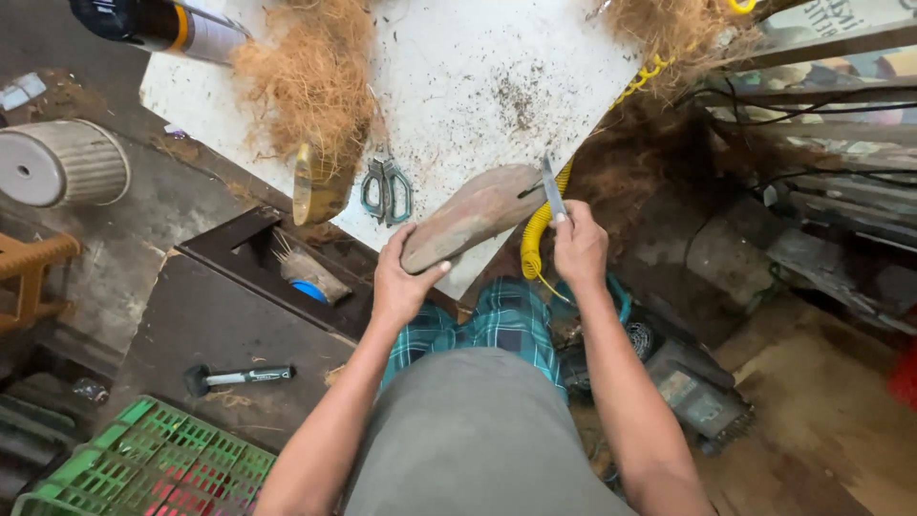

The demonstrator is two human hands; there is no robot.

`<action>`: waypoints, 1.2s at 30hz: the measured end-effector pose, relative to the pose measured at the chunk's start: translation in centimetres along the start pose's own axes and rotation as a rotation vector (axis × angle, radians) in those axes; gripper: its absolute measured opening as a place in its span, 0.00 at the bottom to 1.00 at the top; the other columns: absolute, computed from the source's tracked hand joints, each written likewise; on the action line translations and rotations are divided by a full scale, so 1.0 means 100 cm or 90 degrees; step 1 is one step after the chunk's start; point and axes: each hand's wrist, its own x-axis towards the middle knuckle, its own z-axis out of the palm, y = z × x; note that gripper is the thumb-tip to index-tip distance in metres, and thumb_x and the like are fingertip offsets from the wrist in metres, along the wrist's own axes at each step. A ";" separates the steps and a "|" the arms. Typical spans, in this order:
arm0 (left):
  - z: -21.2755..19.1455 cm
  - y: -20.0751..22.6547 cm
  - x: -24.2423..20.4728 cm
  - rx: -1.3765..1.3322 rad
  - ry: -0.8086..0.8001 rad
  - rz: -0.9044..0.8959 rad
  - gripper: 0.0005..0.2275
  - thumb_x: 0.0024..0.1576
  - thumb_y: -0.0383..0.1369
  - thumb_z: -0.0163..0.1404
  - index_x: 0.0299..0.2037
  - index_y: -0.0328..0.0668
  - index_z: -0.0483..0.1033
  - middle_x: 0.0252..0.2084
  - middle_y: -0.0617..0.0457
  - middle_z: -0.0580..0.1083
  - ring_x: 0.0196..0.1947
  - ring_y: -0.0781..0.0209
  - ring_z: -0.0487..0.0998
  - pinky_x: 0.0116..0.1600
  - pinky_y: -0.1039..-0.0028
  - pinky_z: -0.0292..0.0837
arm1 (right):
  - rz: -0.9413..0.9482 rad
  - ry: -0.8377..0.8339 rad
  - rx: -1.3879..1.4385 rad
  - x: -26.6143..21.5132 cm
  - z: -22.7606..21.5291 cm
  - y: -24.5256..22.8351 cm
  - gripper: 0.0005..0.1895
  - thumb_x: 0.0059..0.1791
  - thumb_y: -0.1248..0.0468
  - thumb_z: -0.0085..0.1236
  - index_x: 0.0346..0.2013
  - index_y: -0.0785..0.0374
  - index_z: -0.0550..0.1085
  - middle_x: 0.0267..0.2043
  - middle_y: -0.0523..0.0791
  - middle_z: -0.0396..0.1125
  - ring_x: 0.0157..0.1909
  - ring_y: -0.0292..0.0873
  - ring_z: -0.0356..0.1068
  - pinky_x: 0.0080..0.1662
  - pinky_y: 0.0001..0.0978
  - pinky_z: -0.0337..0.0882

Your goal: The person holds a coconut shell and uses a knife to shave off the outer fibrous husk. They rotate the shell repeatedly to remove fibers from different sides, accumulating loose fibers on the work surface.

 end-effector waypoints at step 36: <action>0.020 0.038 -0.015 -0.616 -0.020 -0.320 0.26 0.58 0.49 0.50 0.54 0.32 0.63 0.37 0.33 0.65 0.16 0.46 0.71 0.14 0.74 0.56 | -0.262 0.089 -0.153 -0.007 0.005 -0.061 0.06 0.53 0.62 0.49 0.33 0.59 0.68 0.21 0.51 0.64 0.30 0.60 0.71 0.36 0.50 0.69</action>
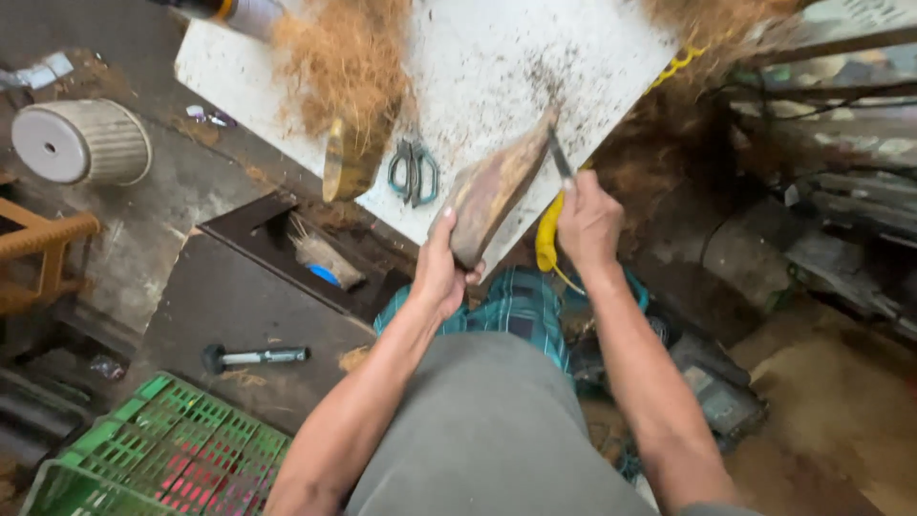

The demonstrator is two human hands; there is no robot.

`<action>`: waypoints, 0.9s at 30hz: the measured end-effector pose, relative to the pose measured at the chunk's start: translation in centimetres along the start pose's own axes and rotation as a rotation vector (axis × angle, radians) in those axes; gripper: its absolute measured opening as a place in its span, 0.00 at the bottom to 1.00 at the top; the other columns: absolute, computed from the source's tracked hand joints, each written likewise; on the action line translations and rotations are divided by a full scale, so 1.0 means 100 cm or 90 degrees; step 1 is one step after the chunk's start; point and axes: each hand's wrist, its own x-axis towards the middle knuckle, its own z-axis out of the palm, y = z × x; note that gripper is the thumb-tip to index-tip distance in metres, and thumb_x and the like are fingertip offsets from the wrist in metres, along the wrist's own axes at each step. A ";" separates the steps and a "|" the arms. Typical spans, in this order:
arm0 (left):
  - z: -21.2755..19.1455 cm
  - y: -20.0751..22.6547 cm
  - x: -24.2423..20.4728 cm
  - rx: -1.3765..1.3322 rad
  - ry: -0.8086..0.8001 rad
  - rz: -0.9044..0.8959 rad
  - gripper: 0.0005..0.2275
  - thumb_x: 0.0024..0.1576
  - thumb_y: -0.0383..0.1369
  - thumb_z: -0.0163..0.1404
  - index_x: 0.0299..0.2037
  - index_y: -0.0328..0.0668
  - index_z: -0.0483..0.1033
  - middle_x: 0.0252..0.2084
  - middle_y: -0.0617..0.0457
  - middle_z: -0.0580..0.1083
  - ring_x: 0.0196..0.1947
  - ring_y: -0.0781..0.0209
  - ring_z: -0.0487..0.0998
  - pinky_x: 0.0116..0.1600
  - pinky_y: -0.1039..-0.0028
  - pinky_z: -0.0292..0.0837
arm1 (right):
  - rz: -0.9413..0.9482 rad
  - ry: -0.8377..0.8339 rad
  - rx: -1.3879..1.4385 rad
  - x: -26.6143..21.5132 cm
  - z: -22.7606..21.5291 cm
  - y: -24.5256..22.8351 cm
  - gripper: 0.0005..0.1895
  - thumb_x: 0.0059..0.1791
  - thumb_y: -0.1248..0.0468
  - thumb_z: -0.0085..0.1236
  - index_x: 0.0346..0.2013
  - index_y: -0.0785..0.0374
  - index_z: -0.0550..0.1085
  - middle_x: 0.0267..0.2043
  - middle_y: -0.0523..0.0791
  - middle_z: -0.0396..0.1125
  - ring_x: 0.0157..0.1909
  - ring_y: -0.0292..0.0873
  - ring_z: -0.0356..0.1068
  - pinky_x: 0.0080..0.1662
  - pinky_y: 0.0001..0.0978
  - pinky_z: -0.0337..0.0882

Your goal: The person holds a coconut shell and uses a knife to shave off the outer fibrous husk. They rotate the shell repeatedly to remove fibers from different sides, accumulating loose fibers on the work surface.

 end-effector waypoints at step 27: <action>-0.024 -0.010 0.020 -0.040 0.046 -0.125 0.26 0.56 0.55 0.46 0.53 0.42 0.65 0.41 0.37 0.72 0.14 0.52 0.69 0.14 0.81 0.57 | 0.098 -0.147 -0.223 0.024 -0.005 -0.006 0.05 0.50 0.61 0.50 0.31 0.57 0.68 0.20 0.52 0.69 0.29 0.58 0.75 0.32 0.51 0.73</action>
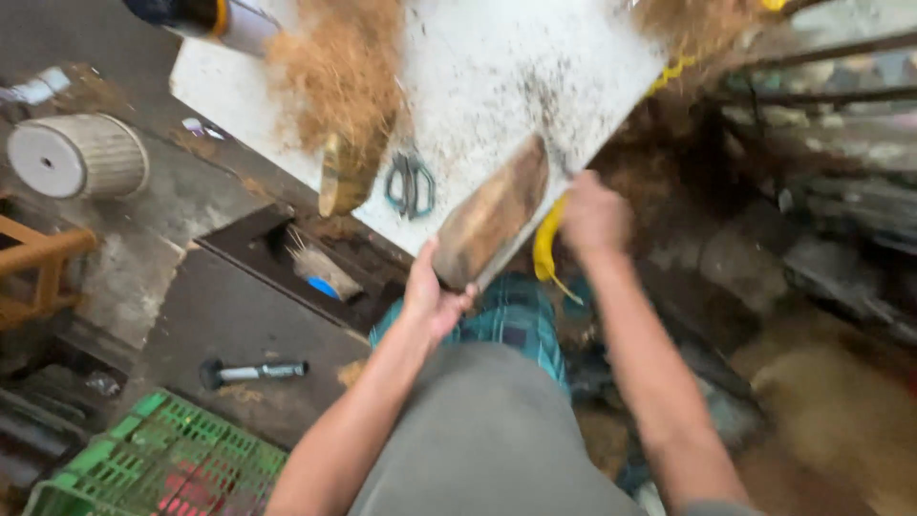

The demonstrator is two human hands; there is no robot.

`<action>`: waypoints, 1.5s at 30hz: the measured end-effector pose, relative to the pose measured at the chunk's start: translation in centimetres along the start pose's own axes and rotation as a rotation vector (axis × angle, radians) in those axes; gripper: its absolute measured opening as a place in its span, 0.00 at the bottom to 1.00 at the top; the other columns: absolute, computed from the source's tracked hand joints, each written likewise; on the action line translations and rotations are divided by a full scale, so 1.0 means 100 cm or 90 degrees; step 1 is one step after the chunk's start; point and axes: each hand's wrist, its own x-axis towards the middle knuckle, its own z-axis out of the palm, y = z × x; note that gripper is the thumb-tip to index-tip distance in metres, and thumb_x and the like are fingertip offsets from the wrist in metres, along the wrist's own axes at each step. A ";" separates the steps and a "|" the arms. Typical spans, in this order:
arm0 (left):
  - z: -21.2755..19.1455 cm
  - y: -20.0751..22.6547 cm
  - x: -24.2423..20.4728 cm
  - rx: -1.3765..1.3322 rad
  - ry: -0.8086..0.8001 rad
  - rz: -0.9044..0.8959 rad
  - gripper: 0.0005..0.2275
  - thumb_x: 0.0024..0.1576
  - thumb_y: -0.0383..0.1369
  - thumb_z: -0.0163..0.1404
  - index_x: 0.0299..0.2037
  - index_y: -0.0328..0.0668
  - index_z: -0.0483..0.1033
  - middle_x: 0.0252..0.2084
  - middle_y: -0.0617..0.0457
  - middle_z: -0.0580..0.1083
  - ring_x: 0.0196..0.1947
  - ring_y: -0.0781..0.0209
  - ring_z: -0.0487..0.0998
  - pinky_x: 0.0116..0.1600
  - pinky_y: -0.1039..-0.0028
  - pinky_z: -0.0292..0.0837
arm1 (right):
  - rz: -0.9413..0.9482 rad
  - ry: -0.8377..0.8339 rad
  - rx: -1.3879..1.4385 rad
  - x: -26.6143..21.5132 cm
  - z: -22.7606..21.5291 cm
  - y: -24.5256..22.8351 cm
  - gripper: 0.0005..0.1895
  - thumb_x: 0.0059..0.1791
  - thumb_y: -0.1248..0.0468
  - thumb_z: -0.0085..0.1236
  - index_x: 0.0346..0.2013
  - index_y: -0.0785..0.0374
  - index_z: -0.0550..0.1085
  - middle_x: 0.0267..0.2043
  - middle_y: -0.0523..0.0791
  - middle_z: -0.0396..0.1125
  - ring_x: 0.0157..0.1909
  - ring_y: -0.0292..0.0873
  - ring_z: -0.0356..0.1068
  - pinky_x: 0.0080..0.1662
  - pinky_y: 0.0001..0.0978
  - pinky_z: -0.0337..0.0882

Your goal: The person holds a coconut shell and uses a knife to shave off the outer fibrous husk. They rotate the shell repeatedly to remove fibers from different sides, accumulating loose fibers on the work surface.

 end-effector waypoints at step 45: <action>0.008 -0.008 -0.042 0.567 -0.056 0.496 0.23 0.54 0.41 0.49 0.55 0.34 0.70 0.48 0.34 0.72 0.54 0.35 0.73 0.59 0.50 0.64 | -0.172 0.120 0.063 -0.027 -0.057 -0.001 0.07 0.49 0.60 0.52 0.28 0.57 0.69 0.18 0.49 0.64 0.27 0.54 0.73 0.30 0.45 0.69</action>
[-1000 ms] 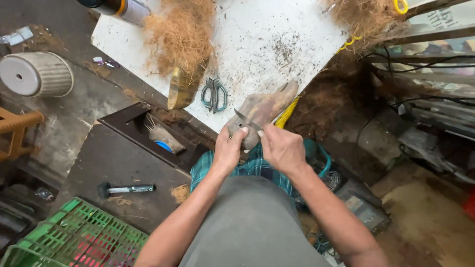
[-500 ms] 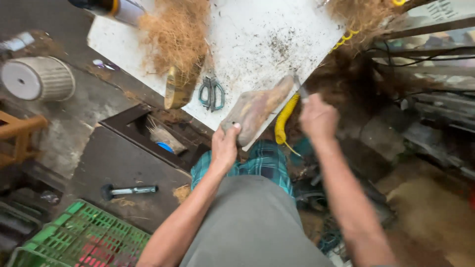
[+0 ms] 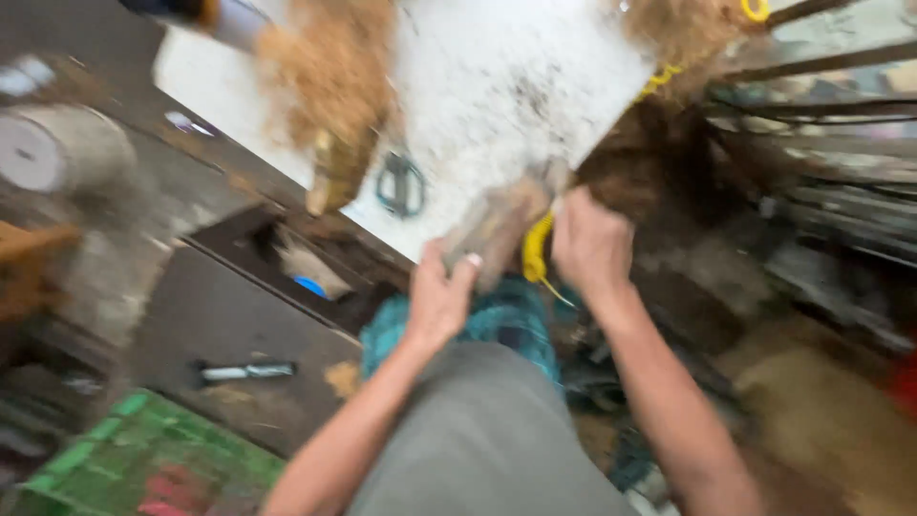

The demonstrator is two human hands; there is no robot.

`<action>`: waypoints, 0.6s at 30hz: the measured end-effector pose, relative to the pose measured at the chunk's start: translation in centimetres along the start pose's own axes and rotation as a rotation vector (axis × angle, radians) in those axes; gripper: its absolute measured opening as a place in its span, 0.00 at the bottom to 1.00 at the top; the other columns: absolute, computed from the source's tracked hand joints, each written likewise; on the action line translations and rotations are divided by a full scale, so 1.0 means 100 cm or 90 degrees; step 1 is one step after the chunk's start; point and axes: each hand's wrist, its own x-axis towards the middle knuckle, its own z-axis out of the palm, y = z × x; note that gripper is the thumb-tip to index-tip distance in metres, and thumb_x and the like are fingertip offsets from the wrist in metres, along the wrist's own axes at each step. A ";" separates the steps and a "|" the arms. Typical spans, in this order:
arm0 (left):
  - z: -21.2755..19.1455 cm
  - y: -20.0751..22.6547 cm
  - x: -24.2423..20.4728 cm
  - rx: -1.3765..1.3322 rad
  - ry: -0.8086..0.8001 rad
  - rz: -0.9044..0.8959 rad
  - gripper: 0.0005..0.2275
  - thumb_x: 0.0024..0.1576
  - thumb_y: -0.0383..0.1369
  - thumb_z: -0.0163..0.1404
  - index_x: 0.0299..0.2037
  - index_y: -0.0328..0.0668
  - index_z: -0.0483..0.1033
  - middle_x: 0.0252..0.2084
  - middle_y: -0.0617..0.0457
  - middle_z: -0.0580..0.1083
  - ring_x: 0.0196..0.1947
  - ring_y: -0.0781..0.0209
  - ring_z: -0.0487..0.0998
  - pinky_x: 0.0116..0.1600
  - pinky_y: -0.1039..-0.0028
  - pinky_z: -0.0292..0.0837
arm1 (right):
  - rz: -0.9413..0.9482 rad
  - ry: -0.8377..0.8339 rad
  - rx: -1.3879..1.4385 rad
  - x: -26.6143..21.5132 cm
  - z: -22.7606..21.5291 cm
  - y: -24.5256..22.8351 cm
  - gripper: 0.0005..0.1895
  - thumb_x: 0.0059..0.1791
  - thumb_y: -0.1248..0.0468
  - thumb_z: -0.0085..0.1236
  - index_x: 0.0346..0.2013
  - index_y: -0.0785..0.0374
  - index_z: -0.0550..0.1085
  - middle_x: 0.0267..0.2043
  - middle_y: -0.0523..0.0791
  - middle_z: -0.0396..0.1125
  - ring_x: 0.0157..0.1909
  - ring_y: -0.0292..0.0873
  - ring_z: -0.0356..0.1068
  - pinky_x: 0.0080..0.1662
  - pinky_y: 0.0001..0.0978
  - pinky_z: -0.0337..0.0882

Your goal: The person holds a coconut shell and uses a knife to shave off the outer fibrous husk. They rotate the shell repeatedly to remove fibers from different sides, accumulating loose fibers on the work surface.

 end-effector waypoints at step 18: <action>-0.011 -0.019 0.012 -0.037 -0.009 0.025 0.22 0.55 0.39 0.50 0.57 0.38 0.71 0.50 0.36 0.73 0.54 0.39 0.74 0.59 0.52 0.67 | 0.280 -0.140 0.093 0.017 0.057 0.090 0.12 0.53 0.53 0.51 0.36 0.58 0.74 0.24 0.55 0.67 0.33 0.63 0.72 0.33 0.52 0.69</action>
